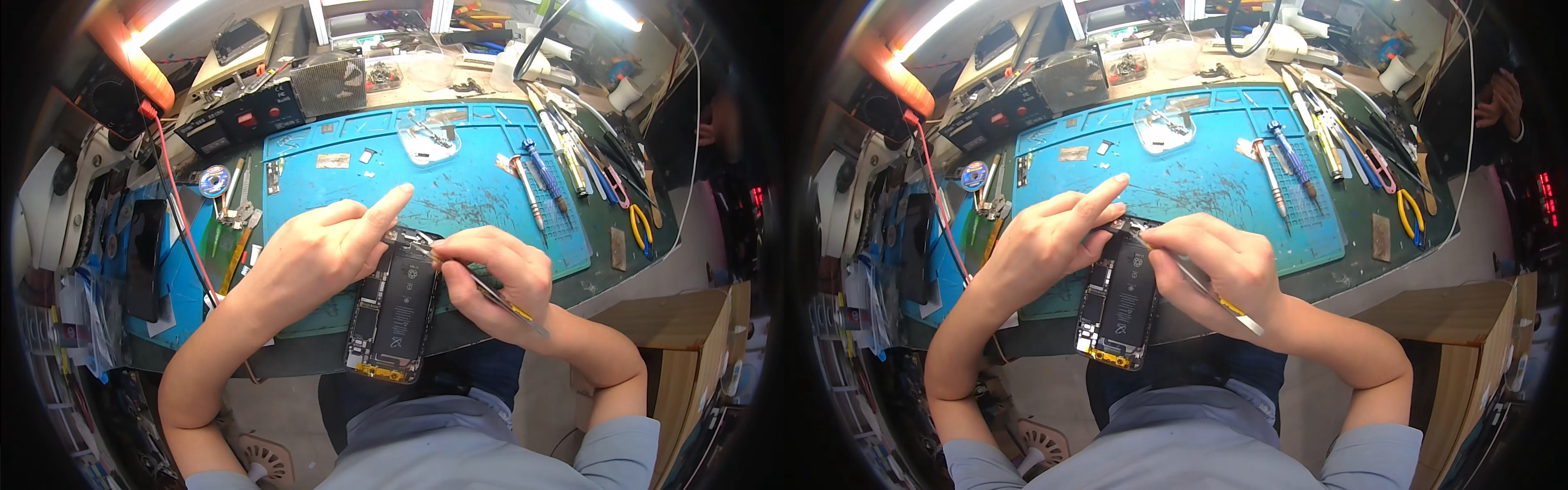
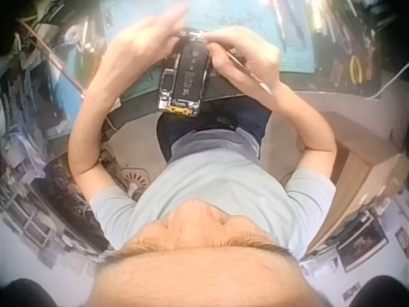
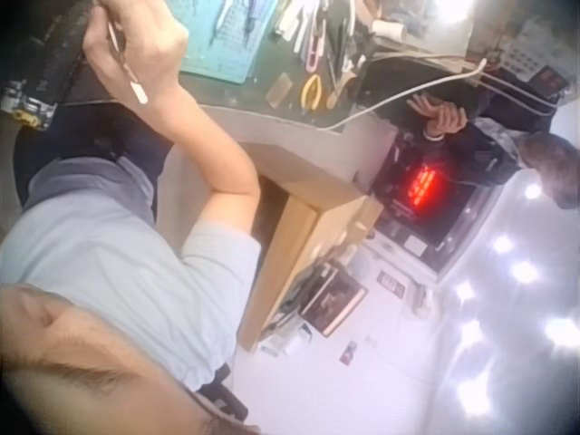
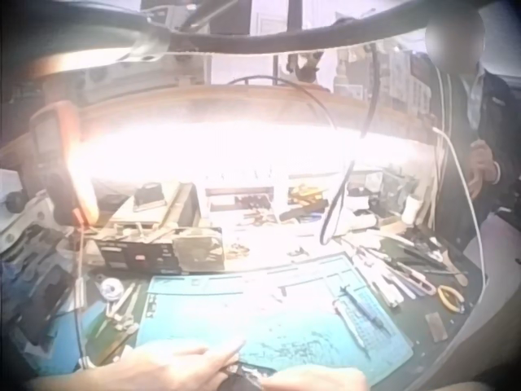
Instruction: The person disassembles a smartphone on a workbench, using a screwdriver and tweezers to remove screws and small components. They carefully lift and set aside parts while working on the internal circuitry.
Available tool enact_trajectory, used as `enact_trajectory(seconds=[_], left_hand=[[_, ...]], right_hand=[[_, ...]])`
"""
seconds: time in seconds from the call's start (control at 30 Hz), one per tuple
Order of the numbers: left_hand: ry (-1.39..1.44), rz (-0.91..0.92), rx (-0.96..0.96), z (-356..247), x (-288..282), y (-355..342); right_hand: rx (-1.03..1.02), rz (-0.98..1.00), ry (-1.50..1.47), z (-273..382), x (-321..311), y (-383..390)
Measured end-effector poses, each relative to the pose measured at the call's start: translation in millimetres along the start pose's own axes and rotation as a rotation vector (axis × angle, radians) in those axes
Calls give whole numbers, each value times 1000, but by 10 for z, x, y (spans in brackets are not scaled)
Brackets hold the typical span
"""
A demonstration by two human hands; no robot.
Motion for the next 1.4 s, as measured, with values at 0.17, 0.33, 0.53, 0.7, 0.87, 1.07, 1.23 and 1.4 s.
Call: enact_trajectory(seconds=[0.17,0.33,0.53,0.7,0.87,1.07,1.23,1.4], left_hand=[[41,-34,-10,-15,-20,17],[58,20,-50,-28,-54,60],[-17,-59,-149,-152,-130,57],[-20,72,-560,-373,-75,245],[-183,158,-477,-820,29,38],[-7,233,-356,-655,80,-3],[257,453,-297,-326,-60,-78],[157,208,-252,-340,-28,-152]], right_hand=[[-21,-41,-8,-32,-19,-20],[52,-27,58,-53,-14,-8],[-35,59,416,-7,-16,-2],[-49,83,417,-57,40,38],[-68,51,386,-21,-31,19],[164,90,240,-144,-312,141],[191,130,40,-230,-487,281],[-6,228,1,-139,-437,235]])
Point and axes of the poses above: each hand's wrist, its own y-axis away from the middle knuckle, its own x-axis out of the palm, z = x × y, the point moved 6 cm from there along -y, towards the middle knuckle, and after that the axes turned 3 degrees about x, right-handed, at the moved point
